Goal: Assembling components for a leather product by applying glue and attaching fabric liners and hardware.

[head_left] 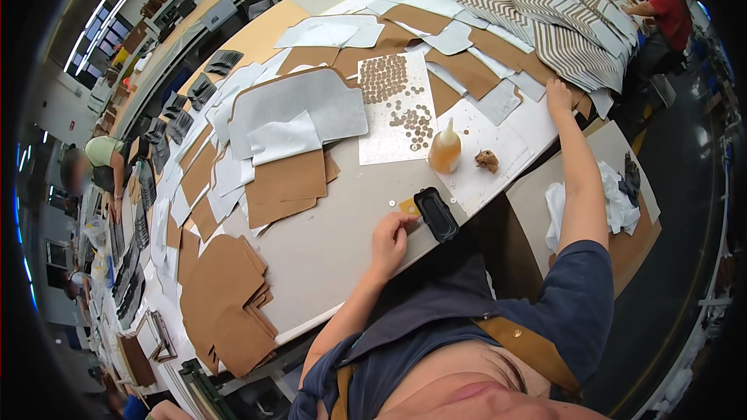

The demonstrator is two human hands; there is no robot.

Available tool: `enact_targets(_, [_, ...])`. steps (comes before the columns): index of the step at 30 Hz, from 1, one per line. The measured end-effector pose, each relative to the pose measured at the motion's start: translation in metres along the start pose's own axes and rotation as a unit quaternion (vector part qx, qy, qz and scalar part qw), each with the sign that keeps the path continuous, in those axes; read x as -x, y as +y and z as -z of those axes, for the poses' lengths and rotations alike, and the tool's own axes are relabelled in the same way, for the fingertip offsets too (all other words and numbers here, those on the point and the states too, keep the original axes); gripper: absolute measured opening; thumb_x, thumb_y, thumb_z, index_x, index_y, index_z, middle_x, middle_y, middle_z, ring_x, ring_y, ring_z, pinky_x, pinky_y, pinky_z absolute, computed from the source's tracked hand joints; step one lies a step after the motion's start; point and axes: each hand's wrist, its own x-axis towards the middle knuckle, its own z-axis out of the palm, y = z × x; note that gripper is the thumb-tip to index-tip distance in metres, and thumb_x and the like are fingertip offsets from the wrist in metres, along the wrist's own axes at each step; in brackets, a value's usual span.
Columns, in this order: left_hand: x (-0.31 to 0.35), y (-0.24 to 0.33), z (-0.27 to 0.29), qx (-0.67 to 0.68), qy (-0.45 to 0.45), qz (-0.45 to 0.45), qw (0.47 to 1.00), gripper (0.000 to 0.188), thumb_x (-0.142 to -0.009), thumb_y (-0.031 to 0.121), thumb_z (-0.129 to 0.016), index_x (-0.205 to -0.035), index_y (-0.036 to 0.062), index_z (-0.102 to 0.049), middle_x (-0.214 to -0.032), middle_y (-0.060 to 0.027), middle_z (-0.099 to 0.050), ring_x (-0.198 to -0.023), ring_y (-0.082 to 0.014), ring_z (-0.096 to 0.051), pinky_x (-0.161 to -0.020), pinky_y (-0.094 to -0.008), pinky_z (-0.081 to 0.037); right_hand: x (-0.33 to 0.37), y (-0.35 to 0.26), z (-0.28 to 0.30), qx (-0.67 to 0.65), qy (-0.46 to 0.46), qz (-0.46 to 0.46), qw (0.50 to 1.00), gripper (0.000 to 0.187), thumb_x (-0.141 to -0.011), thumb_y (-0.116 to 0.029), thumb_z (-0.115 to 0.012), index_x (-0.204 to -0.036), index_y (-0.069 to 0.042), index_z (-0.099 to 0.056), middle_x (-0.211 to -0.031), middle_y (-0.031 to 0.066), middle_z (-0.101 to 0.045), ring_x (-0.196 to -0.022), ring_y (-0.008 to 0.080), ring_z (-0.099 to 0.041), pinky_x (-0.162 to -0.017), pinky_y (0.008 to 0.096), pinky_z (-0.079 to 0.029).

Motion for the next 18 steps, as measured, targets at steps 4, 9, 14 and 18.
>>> enact_targets(4, [0.0,0.001,-0.001,-0.002,0.003,0.014,1.0,0.031,-0.084,-0.013,-0.048,-0.101,-0.0005,-0.07,-0.096,-0.0139,-0.069,-0.086,-0.0269,-0.067,-0.081,-0.035,-0.053,-0.009,0.006,0.002,-0.034,-0.015,-0.035,0.999,0.01,-0.096,-0.01,-0.055,-0.102,-0.006,-0.062,-0.105,0.0124,-0.068,-0.101,0.0275,-0.07,-0.082,0.0422,-0.06])
enact_targets(9, [-0.002,0.002,-0.003,0.004,-0.012,0.016,1.0,0.031,-0.083,-0.014,-0.048,-0.101,-0.0006,-0.07,-0.097,-0.0142,-0.069,-0.088,-0.027,-0.068,-0.083,-0.0351,-0.054,-0.027,0.042,0.028,-0.133,0.101,-0.086,0.982,0.011,-0.093,-0.005,-0.052,-0.099,-0.001,-0.061,-0.099,0.0195,-0.069,-0.098,0.0373,-0.068,-0.079,0.0489,-0.057])
enact_targets(14, [0.004,-0.002,-0.001,0.018,0.018,0.033,0.999,0.03,-0.084,-0.014,-0.048,-0.1,0.0,-0.069,-0.096,-0.0132,-0.069,-0.086,-0.0255,-0.068,-0.081,-0.0338,-0.054,-0.036,0.036,0.059,-0.183,0.096,-0.054,0.977,0.012,-0.09,-0.002,-0.05,-0.095,0.001,-0.06,-0.097,0.0244,-0.068,-0.095,0.0439,-0.066,-0.079,0.0546,-0.052])
enact_targets(18, [-0.002,0.004,-0.002,0.016,0.002,0.019,1.0,0.03,-0.084,-0.014,-0.048,-0.1,0.0003,-0.07,-0.095,-0.0128,-0.069,-0.084,-0.0248,-0.068,-0.079,-0.0336,-0.054,-0.023,0.054,0.045,-0.15,0.051,-0.001,0.987,0.011,-0.093,-0.004,-0.052,-0.098,-0.001,-0.061,-0.101,0.021,-0.069,-0.098,0.0396,-0.067,-0.081,0.051,-0.056])
